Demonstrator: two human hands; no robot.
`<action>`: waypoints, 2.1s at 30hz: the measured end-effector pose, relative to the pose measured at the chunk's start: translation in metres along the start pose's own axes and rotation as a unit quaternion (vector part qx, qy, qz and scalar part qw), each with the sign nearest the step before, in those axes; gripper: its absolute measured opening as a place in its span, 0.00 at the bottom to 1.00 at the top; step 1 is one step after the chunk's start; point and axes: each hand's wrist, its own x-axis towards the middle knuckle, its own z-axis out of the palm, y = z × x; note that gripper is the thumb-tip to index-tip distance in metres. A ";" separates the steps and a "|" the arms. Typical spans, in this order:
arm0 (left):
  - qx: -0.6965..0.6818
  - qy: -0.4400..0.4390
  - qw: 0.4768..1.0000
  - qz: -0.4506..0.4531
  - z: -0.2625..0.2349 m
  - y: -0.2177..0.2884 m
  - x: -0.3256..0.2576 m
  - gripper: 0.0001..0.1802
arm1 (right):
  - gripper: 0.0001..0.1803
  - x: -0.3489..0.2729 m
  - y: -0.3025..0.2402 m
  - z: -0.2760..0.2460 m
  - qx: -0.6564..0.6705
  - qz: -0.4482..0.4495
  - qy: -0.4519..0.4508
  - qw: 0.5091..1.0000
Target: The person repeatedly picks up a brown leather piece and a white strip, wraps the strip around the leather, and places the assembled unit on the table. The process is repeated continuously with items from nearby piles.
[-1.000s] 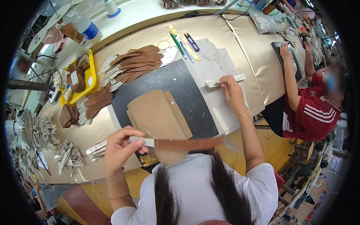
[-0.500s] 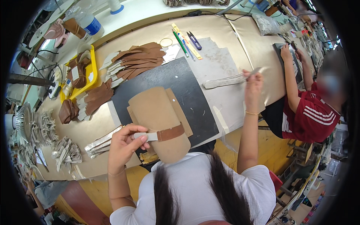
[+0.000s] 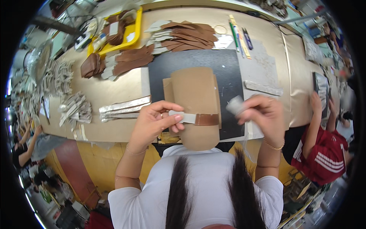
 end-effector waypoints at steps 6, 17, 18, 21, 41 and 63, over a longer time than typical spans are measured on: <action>-0.031 -0.037 0.998 0.041 -0.002 -0.005 -0.007 0.20 | 0.07 0.025 -0.015 0.059 -0.102 0.085 -0.151 0.980; -0.077 -0.050 0.995 0.030 -0.001 -0.003 -0.009 0.22 | 0.10 0.035 -0.016 0.073 -0.211 0.098 -0.181 0.956; -0.061 -0.052 0.996 0.028 -0.001 -0.002 -0.010 0.19 | 0.10 0.036 -0.017 0.074 -0.215 0.096 -0.182 0.955; -0.035 -0.056 0.997 0.030 -0.002 -0.003 -0.011 0.14 | 0.10 0.037 -0.018 0.074 -0.227 0.091 -0.183 0.952; -0.053 -0.010 0.998 0.024 -0.003 -0.010 -0.004 0.15 | 0.11 0.022 -0.006 0.052 -0.202 0.080 -0.141 0.966; -0.068 -0.012 0.995 0.069 -0.009 -0.032 0.009 0.14 | 0.11 0.022 0.002 0.058 -0.218 0.060 -0.103 0.969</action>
